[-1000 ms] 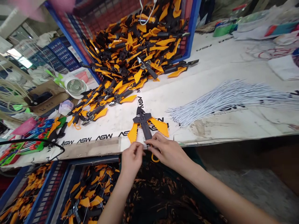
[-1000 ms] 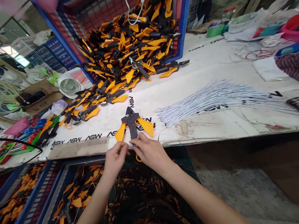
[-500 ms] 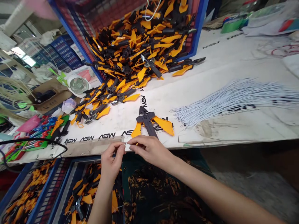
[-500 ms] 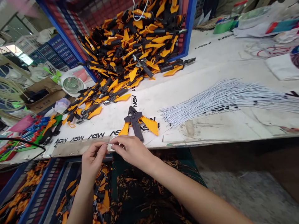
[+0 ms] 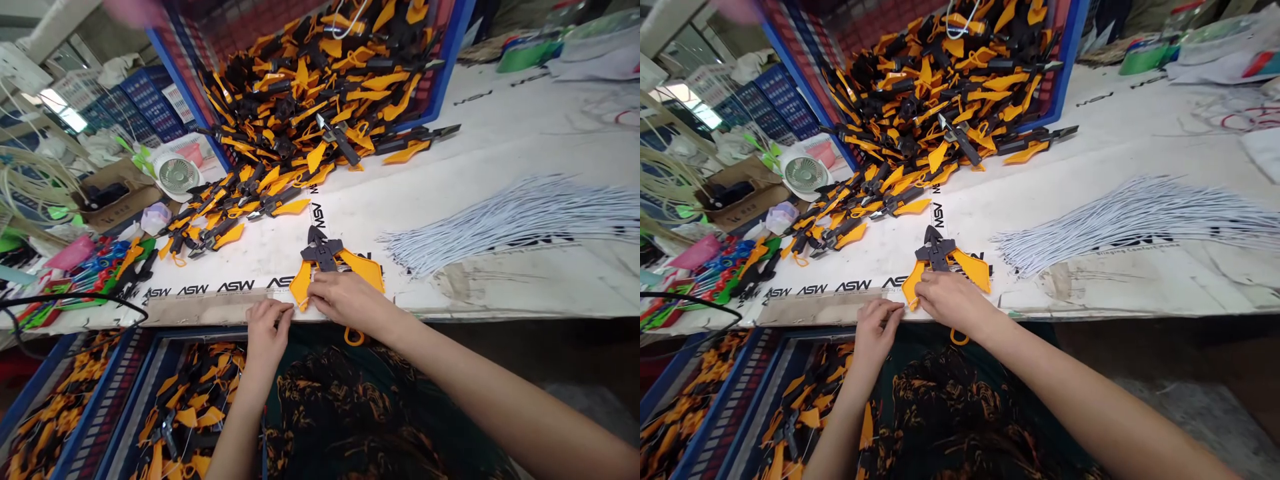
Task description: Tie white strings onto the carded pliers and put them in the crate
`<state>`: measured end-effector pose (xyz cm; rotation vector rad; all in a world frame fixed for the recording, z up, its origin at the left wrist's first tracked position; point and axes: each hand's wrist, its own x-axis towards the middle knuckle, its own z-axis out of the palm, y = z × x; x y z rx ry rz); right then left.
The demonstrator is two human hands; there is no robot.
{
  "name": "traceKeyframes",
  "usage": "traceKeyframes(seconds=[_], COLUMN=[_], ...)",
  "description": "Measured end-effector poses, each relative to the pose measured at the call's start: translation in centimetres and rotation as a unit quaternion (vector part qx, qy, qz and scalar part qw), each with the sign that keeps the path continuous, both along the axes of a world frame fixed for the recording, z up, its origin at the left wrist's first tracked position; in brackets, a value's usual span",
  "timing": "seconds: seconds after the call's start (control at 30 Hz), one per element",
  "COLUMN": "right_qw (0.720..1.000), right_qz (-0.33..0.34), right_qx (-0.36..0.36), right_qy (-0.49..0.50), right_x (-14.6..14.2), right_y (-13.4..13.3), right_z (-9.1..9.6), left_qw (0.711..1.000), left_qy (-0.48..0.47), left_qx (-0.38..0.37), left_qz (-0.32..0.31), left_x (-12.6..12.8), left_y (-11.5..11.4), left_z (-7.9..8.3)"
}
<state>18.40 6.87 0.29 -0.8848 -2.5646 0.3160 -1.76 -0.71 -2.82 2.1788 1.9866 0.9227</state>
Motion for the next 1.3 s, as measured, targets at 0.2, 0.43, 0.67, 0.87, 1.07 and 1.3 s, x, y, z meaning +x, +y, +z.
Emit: traceKeyframes(seconds=[0.2, 0.43, 0.67, 0.87, 1.07, 1.3], right_qw=[0.999, 0.999, 0.998, 0.998, 0.998, 0.999], right_qz=[-0.029, -0.016, -0.018, -0.018, -0.037, -0.029], right_qx=[0.004, 0.01, 0.01, 0.007, 0.05, 0.018], right_qy=[-0.023, -0.036, -0.06, -0.057, -0.027, -0.022], right_x=[-0.3, -0.3, -1.0, -1.6, -1.5, -1.5], right_y=[-0.4, -0.7, -0.9, -1.4, -2.1, -2.2], right_z=[0.4, 0.9, 1.0, 0.5, 0.1, 0.2], left_qw=[1.0, 1.0, 1.0, 1.0, 0.998, 0.996], left_qy=[0.021, 0.009, 0.001, 0.006, 0.038, -0.089], left_qx=[-0.011, -0.013, -0.013, -0.021, -0.048, -0.009], left_qz=[0.011, 0.01, 0.012, 0.014, -0.007, -0.02], left_x=[0.6, 0.7, 0.8, 0.9, 1.2, -2.9], left_y=[0.1, 0.2, 0.2, 0.4, 0.8, -1.1], left_z=[-0.2, -0.3, -0.4, -0.4, -0.1, 2.1])
